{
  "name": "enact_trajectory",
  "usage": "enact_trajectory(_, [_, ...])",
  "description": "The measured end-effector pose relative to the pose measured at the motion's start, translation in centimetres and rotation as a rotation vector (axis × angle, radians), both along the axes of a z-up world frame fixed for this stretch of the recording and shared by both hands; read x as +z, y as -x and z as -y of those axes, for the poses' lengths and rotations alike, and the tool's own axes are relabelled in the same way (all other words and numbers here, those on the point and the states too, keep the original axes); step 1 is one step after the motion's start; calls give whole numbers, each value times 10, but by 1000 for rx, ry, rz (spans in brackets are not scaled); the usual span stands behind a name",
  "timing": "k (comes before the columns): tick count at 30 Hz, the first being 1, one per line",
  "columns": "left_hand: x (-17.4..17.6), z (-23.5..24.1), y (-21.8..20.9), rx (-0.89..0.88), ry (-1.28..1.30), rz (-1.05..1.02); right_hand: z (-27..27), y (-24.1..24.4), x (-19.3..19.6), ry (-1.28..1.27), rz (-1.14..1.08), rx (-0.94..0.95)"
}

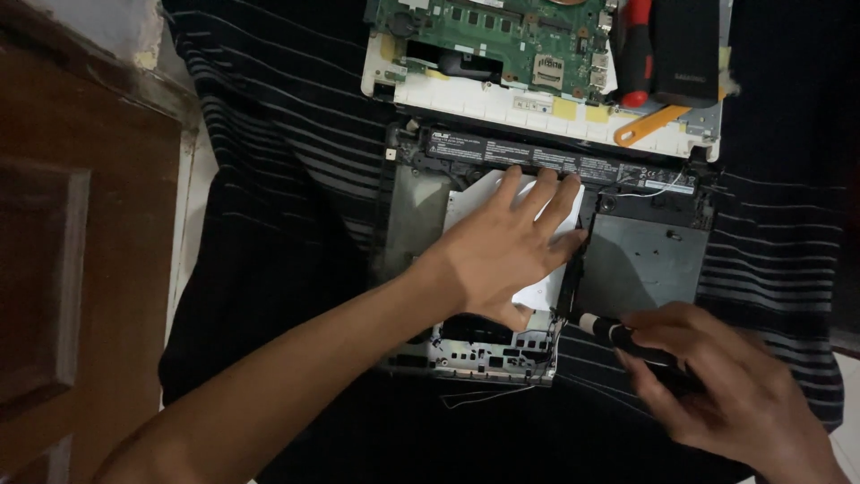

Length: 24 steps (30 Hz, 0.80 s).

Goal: The person uses a screwdriver to remove screws from the bottom casing of a disassembled laptop. They then lift and remove a metal cover plate, revealing the internal hard drive, and finally lift the motherboard assembly from the laptop frame.

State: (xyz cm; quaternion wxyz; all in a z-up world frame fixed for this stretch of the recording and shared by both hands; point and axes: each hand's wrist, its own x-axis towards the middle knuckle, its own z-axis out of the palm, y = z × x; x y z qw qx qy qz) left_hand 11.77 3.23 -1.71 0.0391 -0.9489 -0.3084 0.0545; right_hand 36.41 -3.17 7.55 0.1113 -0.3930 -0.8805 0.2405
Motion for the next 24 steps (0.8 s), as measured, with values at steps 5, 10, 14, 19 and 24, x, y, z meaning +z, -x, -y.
enact_trajectory(5, [5, -1, 0, -20, 16, -14, -2, -12, -7, 1, 100, 92])
enact_trajectory(10, [3, 2, 0, 1, -55, -2, -8, 3, 6, -66, 196, 198])
enact_trajectory(14, [3, 4, 1, 7, -114, -16, -10, 4, 12, -49, 283, 312])
enact_trajectory(19, [2, 5, 1, 8, -103, 0, -3, 14, 5, -236, 372, 148])
enact_trajectory(24, [2, 6, 1, 26, -109, 8, -6, 18, 13, -217, 345, 153])
